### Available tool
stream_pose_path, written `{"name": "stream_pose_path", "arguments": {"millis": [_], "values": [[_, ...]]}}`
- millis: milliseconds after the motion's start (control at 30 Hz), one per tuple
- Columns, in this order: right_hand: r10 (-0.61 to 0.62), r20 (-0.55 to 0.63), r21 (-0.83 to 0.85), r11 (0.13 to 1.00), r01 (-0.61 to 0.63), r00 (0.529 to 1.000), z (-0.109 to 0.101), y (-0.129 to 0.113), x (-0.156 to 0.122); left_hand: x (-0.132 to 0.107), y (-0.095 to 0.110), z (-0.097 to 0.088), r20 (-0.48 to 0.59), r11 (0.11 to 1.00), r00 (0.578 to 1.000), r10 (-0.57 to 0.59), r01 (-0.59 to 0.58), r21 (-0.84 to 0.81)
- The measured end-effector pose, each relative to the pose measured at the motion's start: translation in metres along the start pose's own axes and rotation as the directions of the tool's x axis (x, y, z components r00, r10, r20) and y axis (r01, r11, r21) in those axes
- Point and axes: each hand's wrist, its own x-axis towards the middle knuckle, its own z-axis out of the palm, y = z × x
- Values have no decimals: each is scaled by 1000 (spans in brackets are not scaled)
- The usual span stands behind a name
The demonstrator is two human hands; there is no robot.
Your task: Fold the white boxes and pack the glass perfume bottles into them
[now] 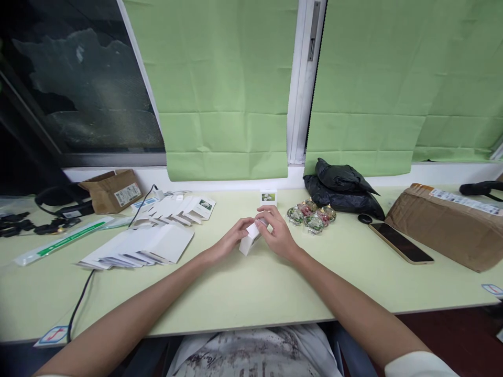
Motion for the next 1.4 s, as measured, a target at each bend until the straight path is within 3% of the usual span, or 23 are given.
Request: {"name": "stream_pose_path", "arguments": {"millis": [233,400,633,900,1100,1233,1400], "values": [[27,-14,41,999,-27,1000,-1,3,2,-10,13,5,6,981,1000,10,-11,194],[186,46,204,960,-191,982,5,11,-1,-11,10,7,-77,927,996,53,-21,374],[282,119,396,866,-306,952,7,16,1,-13,18,10,-92,933,995,30,5,359],[325,177,435,821,-370,929,8,13,3,-13,22,14,-104,910,991,89,-38,413],[393,253,441,766,-467,884,8,14,2,-13,20,13,-104,904,989,107,-53,425],[401,304,423,756,-500,864,7,17,-1,-13,20,10,-103,868,989,106,-42,495],[365,278,401,797,-452,889,10,16,-1,-14,23,6,-101,841,992,82,-14,541]]}}
